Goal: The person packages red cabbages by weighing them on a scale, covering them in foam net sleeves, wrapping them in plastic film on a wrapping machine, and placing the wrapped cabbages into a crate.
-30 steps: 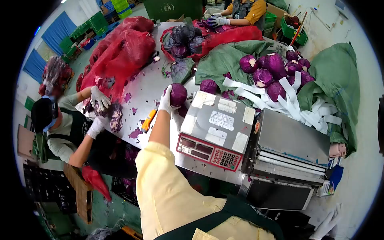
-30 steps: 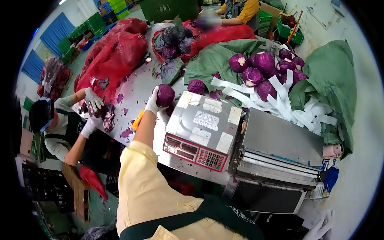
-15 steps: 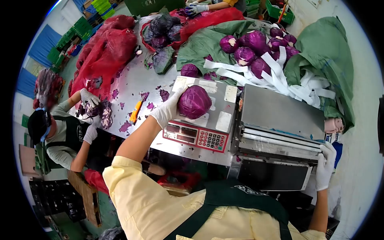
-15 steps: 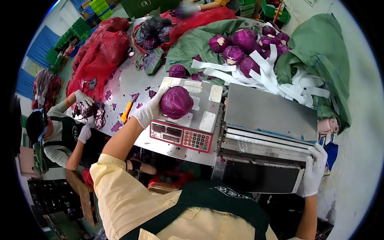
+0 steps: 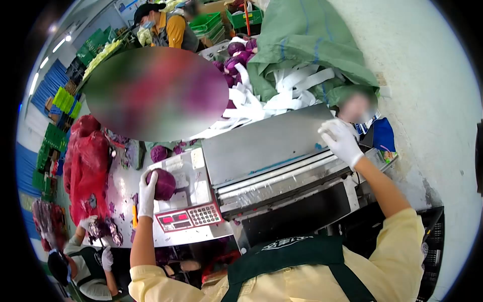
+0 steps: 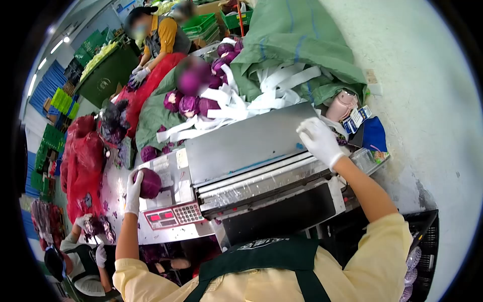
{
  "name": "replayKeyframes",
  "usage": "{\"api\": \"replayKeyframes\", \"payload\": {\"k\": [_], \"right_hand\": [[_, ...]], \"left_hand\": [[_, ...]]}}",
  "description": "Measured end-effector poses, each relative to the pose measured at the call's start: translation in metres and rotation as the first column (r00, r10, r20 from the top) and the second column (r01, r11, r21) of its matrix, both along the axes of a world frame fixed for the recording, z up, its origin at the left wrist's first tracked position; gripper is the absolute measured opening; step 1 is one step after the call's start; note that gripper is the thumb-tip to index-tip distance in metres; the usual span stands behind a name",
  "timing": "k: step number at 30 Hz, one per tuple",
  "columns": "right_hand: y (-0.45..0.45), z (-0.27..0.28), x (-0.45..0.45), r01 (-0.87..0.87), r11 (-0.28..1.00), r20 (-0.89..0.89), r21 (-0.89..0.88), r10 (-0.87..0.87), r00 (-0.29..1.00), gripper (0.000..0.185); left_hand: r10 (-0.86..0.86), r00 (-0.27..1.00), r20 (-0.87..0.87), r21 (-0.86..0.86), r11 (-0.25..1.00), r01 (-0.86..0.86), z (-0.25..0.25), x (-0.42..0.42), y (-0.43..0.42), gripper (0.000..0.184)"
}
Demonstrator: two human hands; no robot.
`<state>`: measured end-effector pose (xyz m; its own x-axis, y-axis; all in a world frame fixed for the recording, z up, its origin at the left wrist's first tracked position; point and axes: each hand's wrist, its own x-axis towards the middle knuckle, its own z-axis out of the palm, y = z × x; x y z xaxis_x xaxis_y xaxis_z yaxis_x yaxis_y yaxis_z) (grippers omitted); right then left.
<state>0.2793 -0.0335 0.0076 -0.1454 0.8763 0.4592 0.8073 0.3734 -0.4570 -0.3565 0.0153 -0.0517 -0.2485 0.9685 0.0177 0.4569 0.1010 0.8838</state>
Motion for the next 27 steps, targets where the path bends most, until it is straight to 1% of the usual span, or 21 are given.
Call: {"api": "replayKeyframes", "payload": {"k": [1, 3, 4, 5, 6, 7, 9, 11, 12, 13, 15, 16, 17, 19, 20, 21, 22, 23, 24, 25, 27], "right_hand": [[0.026, -0.005, 0.009, -0.032, 0.998, 0.050, 0.051, 0.029, 0.998, 0.009], [0.085, -0.017, 0.018, -0.001, 0.993, 0.100, 0.115, -0.011, 0.995, 0.008], [0.109, -0.009, 0.016, 0.005, 0.991, 0.147, 0.136, -0.025, 0.989, 0.010], [0.135, -0.003, 0.015, 0.048, 0.997, 0.224, 0.067, -0.062, 0.973, 0.014], [0.161, 0.003, 0.014, 0.138, 0.990, 0.279, -0.013, -0.129, 0.952, 0.016], [0.208, -0.019, 0.019, 0.318, 0.936, 0.323, -0.152, -0.257, 0.911, 0.016], [0.243, -0.014, 0.018, 0.267, 0.964, 0.486, 0.010, -0.238, 0.841, 0.022], [0.250, -0.007, 0.011, 0.218, 0.976, 0.477, 0.015, -0.199, 0.856, 0.028], [0.261, -0.012, 0.011, 0.187, 0.982, 0.564, -0.037, -0.135, 0.815, 0.031], [0.268, -0.020, 0.011, 0.160, 0.987, 0.641, -0.020, -0.110, 0.759, 0.024], [0.250, -0.008, -0.006, 0.082, 0.996, 0.596, -0.018, -0.055, 0.801, 0.014], [0.236, 0.000, -0.015, 0.067, 0.997, 0.601, -0.023, -0.040, 0.798, 0.014], [0.221, 0.008, -0.027, 0.013, 0.999, 0.588, 0.042, -0.035, 0.808, 0.011], [0.181, 0.027, -0.050, -0.116, 0.978, 0.528, 0.172, 0.008, 0.849, 0.009], [0.155, 0.040, -0.063, -0.187, 0.953, 0.482, 0.238, 0.051, 0.875, 0.009], [0.125, 0.057, -0.078, -0.268, 0.935, 0.414, 0.230, 0.155, 0.897, 0.011], [0.094, 0.062, -0.093, -0.301, 0.934, 0.300, 0.190, 0.237, 0.924, 0.017], [0.066, 0.066, -0.107, -0.311, 0.935, 0.297, 0.171, 0.252, 0.921, 0.017], [0.039, 0.071, -0.121, -0.375, 0.926, 0.082, -0.030, 0.376, 0.923, 0.015], [0.014, 0.074, -0.135, -0.467, 0.858, -0.153, -0.214, 0.442, 0.884, 0.015], [-0.025, 0.076, -0.158, -0.471, 0.806, -0.252, -0.359, 0.402, 0.880, 0.016]], "left_hand": [[0.003, 1.000, -0.006, 0.000, 1.000, -0.003, 0.002, 0.002, -0.003, 0.055], [-0.018, 0.993, -0.119, 0.025, 0.999, 0.021, -0.005, 0.000, -0.007, 0.055], [-0.011, 0.979, -0.202, 0.036, 0.999, 0.019, -0.003, 0.002, -0.014, 0.056], [0.007, 0.978, -0.207, 0.006, 1.000, -0.006, -0.006, 0.001, -0.015, 0.057], [0.029, 0.984, -0.178, 0.020, 0.999, -0.026, -0.011, 0.001, -0.015, 0.058], [0.068, 0.986, -0.150, 0.028, 0.998, -0.065, -0.016, 0.002, -0.021, 0.058], [0.133, 0.990, -0.037, 0.009, 0.991, -0.133, -0.020, 0.004, -0.022, 0.061], [0.165, 0.986, -0.013, 0.004, 0.986, -0.165, -0.013, 0.014, -0.031, 0.062], [0.156, 0.986, -0.056, 0.007, 0.988, -0.155, -0.013, 0.010, -0.033, 0.061], [0.175, 0.982, -0.070, 0.008, 0.985, -0.174, -0.008, 0.016, -0.037, 0.061], [0.217, 0.971, -0.097, 0.044, 0.976, -0.213, -0.012, 0.013, -0.040, 0.061], [0.219, 0.968, -0.121, 0.086, 0.974, -0.210, -0.012, 0.018, -0.043, 0.060], [0.189, 0.974, -0.128, 0.088, 0.980, -0.179, -0.004, 0.025, -0.047, 0.059], [0.264, 0.933, -0.243, 0.162, 0.960, -0.229, -0.002, 0.031, -0.053, 0.060], [0.360, 0.837, -0.412, 0.247, 0.928, -0.278, 0.016, 0.053, -0.061, 0.057], [0.407, 0.879, -0.248, 0.385, 0.874, -0.296, 0.029, 0.081, -0.066, 0.043], [0.323, 0.946, 0.026, 0.401, 0.864, -0.306, 0.040, 0.114, -0.074, 0.028], [0.259, 0.964, 0.057, 0.390, 0.883, -0.260, 0.078, 0.168, -0.088, 0.023], [0.108, 0.978, 0.180, 0.365, 0.916, -0.168, 0.063, 0.184, -0.087, 0.020], [-0.007, 0.971, 0.241, 0.431, 0.897, -0.100, 0.091, 0.233, -0.100, 0.025], [-0.128, 0.856, 0.501, 0.362, 0.929, -0.073, 0.112, 0.296, -0.124, 0.024]]}}
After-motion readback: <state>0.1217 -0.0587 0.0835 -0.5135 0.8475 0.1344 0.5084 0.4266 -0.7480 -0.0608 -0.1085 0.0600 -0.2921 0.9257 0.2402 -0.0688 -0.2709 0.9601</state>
